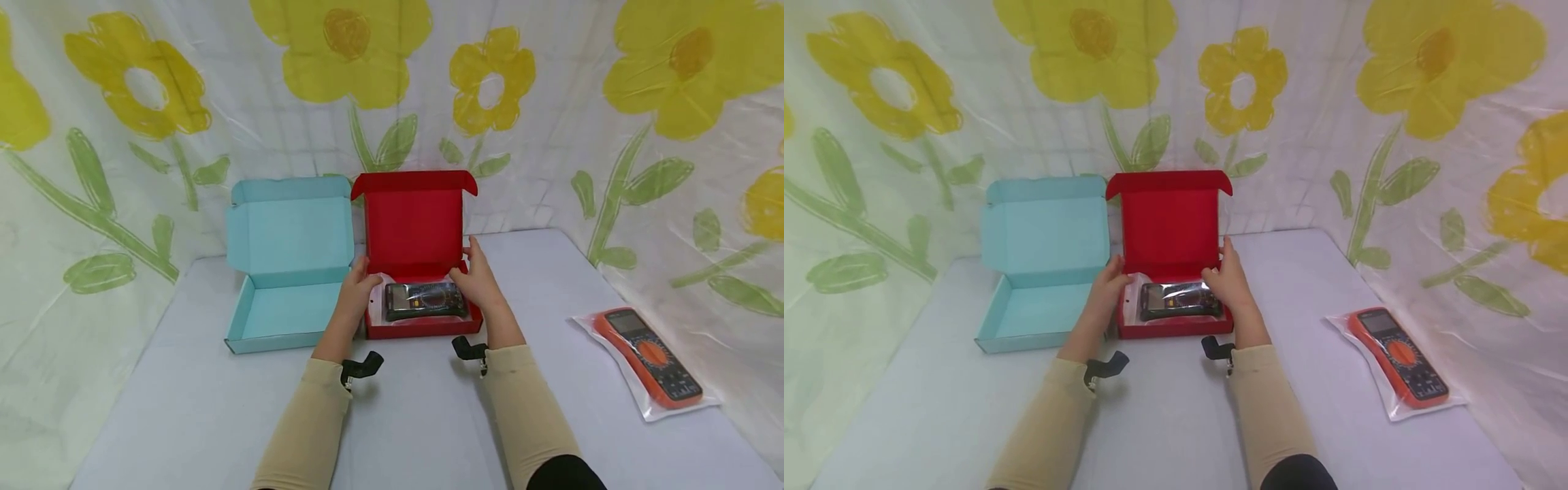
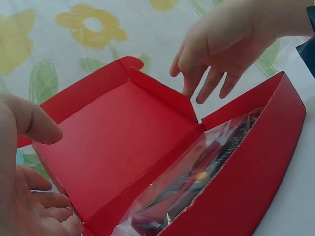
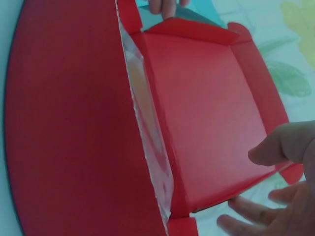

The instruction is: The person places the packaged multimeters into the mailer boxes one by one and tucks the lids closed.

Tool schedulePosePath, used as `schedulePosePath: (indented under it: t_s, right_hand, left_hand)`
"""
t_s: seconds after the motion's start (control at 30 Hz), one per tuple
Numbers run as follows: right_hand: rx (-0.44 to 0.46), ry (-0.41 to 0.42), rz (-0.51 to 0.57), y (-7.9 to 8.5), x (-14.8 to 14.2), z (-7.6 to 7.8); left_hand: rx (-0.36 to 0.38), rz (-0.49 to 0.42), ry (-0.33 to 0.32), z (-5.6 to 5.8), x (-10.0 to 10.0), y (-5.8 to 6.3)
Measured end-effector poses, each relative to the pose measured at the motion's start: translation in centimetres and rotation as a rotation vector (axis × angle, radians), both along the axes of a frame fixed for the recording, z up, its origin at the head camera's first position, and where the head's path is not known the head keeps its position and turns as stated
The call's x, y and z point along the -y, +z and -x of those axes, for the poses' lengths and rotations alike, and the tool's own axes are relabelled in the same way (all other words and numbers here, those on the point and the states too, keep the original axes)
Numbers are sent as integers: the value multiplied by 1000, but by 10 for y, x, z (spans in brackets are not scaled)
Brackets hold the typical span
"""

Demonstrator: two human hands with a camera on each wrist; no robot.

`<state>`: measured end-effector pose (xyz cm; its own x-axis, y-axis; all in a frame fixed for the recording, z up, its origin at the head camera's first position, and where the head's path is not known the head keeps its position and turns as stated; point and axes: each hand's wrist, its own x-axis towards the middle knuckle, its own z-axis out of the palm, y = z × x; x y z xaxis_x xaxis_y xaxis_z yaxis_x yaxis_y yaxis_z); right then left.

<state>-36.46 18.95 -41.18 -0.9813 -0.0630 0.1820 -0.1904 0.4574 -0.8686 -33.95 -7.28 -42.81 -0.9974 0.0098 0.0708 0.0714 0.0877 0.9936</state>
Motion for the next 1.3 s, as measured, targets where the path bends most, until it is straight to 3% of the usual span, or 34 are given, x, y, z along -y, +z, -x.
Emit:
schedulePosePath:
  t_s: [0.23,0.6,1.0,1.3]
  right_hand:
    - [28,-18,-57,4,-5,-2]
    - [57,-33,-68,5,-17,-1]
    - [142,-65,-106,6,-31,-3]
    - [276,-33,60,3,-45,-3]
  left_hand:
    - [12,23,15,-4,1,6]
    - [89,42,62,-9,1,25]
    - [141,40,63,-3,14,21]
    - [209,26,97,-3,22,22]
